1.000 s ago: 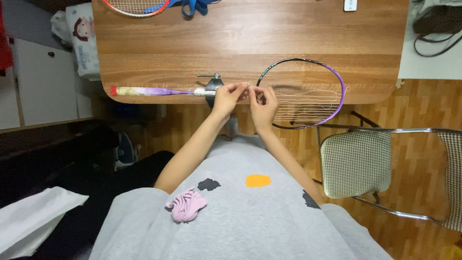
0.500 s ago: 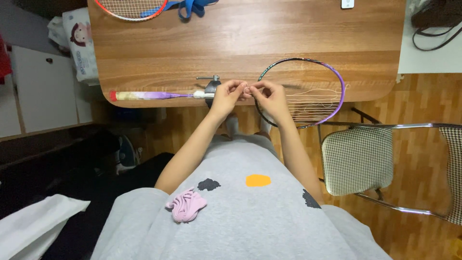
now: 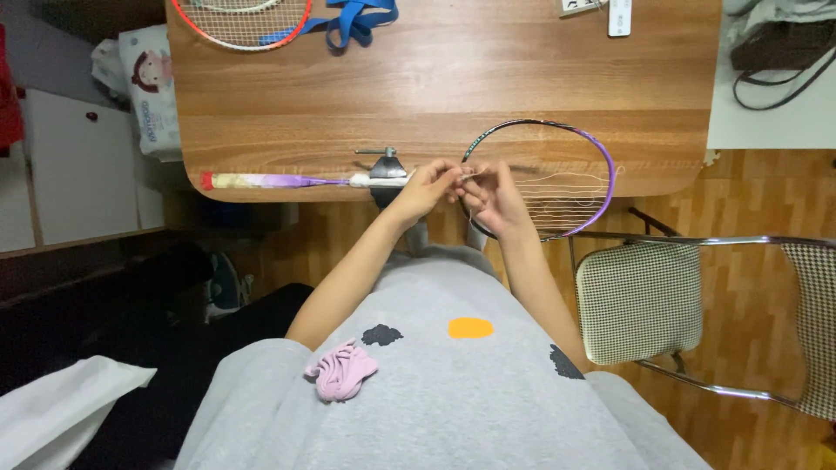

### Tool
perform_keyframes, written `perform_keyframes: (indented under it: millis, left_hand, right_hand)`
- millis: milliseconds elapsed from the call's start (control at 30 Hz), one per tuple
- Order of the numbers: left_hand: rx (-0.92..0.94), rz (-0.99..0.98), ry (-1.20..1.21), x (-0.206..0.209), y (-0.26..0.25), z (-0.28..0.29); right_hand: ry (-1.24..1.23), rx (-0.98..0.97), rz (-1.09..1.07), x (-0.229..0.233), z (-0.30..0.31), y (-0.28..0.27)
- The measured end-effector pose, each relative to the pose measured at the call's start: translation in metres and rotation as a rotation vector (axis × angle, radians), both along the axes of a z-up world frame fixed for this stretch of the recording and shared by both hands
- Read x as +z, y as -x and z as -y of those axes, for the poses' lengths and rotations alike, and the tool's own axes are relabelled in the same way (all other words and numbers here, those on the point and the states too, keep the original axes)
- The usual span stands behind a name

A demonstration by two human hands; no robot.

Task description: Manually weaving and stringing a badminton racket using a stringing clamp tool on a table.

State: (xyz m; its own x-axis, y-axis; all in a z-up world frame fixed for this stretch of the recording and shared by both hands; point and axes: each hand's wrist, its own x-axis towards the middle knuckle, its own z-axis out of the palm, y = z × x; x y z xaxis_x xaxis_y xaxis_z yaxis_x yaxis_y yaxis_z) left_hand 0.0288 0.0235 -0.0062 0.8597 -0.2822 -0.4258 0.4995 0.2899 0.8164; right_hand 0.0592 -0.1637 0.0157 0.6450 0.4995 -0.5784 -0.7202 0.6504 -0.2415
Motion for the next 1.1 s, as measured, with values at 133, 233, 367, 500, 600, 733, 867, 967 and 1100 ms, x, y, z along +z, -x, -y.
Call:
perform_keyframes:
  millis: [133, 233, 367, 500, 600, 733, 867, 967, 1100]
  left_hand:
    - [0.229, -0.217, 0.085, -0.011, 0.002, -0.018]
    - [0.123, -0.058, -0.050, -0.006, -0.003, -0.029]
    - [0.196, 0.020, -0.095, -0.005, 0.006, -0.024]
    - [0.114, 0.410, -0.959, 0.043, 0.005, -0.023]
    - [-0.019, 0.375, -0.855, 0.056, 0.000, -0.020]
    - [0.017, 0.303, -0.747, 0.066, -0.006, -0.012]
    - [0.108, 0.206, -0.746, 0.049, -0.006, -0.011]
    - [0.139, 0.192, -0.688, 0.047, -0.007, -0.016]
    - [0.258, 0.067, -0.400, 0.016, -0.005, -0.011]
  right_hand:
    - [0.143, 0.031, 0.083, 0.008, 0.024, -0.005]
    - [0.579, 0.144, 0.256, 0.028, 0.024, -0.016]
    - [0.978, 0.382, 0.661, 0.051, 0.003, -0.018]
    - [1.123, 0.402, 0.854, 0.027, 0.002, -0.023]
    - [1.169, 0.463, 0.864, 0.028, -0.005, -0.026]
    - [1.253, 0.507, 1.105, 0.069, -0.014, -0.034]
    - [1.328, 0.587, 1.447, 0.070, -0.014, -0.044]
    - [1.305, 0.641, 1.388, 0.070, -0.019, -0.047]
    - [1.166, 0.522, 1.019, 0.054, -0.016, -0.048]
